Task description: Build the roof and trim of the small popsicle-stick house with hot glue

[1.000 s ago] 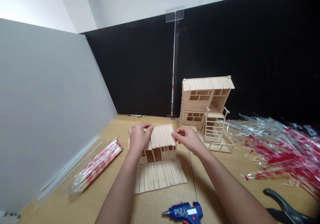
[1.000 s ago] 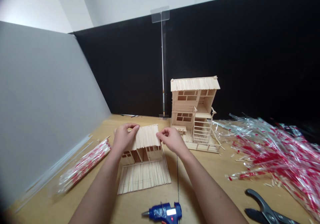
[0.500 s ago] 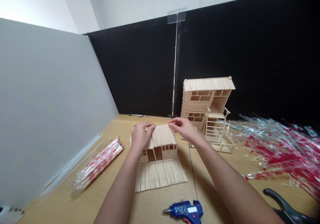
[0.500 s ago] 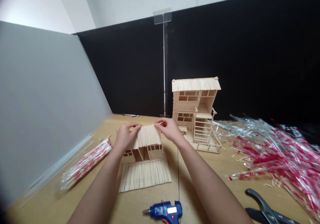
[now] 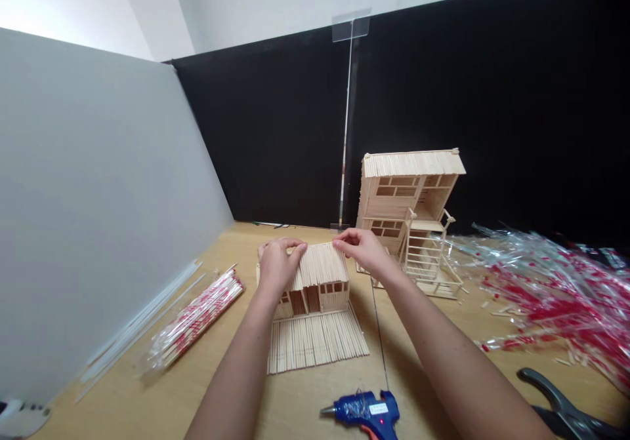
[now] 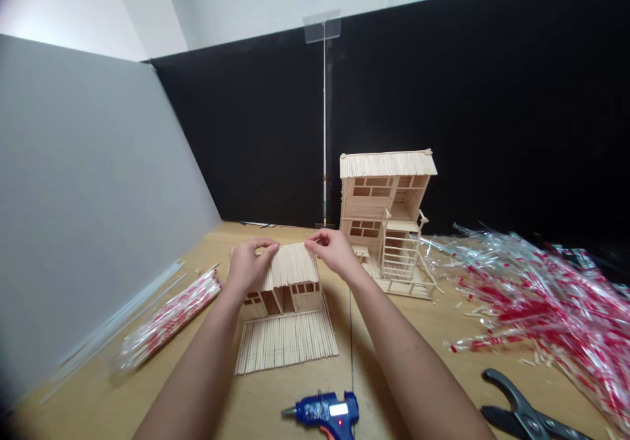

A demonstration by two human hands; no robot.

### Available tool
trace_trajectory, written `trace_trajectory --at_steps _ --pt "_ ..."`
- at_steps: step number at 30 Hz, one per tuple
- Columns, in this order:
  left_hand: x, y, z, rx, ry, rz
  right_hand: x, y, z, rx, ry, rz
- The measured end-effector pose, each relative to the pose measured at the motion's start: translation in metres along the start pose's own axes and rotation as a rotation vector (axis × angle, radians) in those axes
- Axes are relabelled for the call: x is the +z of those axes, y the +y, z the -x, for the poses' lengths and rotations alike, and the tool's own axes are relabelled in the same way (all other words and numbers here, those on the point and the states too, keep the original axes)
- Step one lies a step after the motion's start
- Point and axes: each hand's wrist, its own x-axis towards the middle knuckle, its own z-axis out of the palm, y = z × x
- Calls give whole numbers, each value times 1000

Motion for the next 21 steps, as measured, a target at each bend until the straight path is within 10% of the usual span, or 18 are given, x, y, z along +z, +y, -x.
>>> trace_trajectory --at_steps 21 --pt "-3 -1 4 9 7 -92 5 4 3 -52 26 93"
